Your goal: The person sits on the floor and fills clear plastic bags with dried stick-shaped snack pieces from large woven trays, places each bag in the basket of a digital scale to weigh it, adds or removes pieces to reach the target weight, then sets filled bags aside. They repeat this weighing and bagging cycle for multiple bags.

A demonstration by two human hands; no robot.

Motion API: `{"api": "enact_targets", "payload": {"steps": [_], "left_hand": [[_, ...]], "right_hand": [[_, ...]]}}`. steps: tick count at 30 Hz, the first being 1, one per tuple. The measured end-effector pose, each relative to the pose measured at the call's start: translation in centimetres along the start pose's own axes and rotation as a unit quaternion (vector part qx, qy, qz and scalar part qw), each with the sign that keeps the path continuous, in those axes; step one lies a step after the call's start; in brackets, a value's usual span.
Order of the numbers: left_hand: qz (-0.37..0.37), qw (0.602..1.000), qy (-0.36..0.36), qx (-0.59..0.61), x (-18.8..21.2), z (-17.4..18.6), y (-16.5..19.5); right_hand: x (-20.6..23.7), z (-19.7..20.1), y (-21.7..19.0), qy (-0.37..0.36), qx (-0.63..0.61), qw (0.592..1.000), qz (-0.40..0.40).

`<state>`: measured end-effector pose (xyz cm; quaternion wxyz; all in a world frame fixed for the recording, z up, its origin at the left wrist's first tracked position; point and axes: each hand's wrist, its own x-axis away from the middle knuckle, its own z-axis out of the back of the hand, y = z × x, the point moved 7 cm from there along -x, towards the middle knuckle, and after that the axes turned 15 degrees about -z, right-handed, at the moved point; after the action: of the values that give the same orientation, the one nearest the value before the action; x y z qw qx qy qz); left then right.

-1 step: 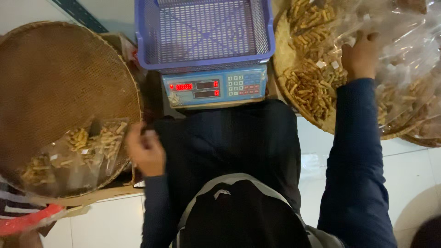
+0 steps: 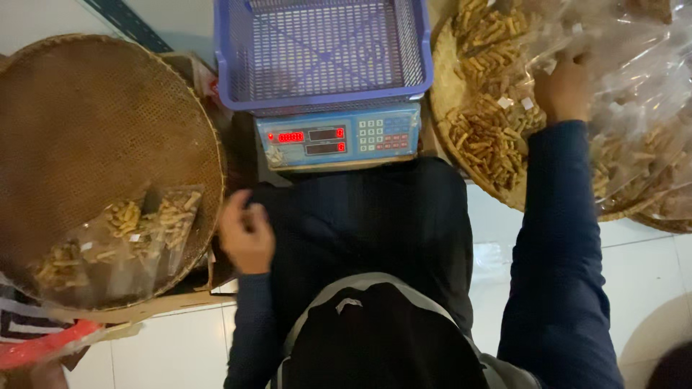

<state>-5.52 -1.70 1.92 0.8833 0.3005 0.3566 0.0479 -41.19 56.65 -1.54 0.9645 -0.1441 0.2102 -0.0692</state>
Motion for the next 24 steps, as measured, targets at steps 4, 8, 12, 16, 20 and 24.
{"api": "enact_targets", "payload": {"steps": [4,8,12,16,20,24], "left_hand": [[-0.147,0.985,-0.090,-0.005,1.2,-4.5,2.5],[-0.042,0.996,-0.035,0.068,0.9,-3.5,0.3],[-0.057,0.996,-0.042,0.059,0.4,-3.7,0.2],[-0.074,0.994,-0.058,0.053,0.3,-4.5,0.6],[-0.087,0.993,-0.056,0.061,0.4,-4.7,0.4],[-0.097,0.992,-0.055,0.065,0.4,-4.6,0.4]], "right_hand": [[0.2,-1.6,-1.0,-0.020,0.010,1.000,0.000],[0.3,-1.7,-1.8,-0.004,-0.047,0.999,0.023],[1.1,-1.3,-2.1,-0.012,-0.054,0.996,0.066],[1.8,0.9,-3.8,0.006,-0.095,0.989,0.115],[2.5,4.4,-7.4,-0.003,-0.084,0.981,0.175],[1.7,9.6,-11.5,0.034,-0.047,0.969,0.240]]}}
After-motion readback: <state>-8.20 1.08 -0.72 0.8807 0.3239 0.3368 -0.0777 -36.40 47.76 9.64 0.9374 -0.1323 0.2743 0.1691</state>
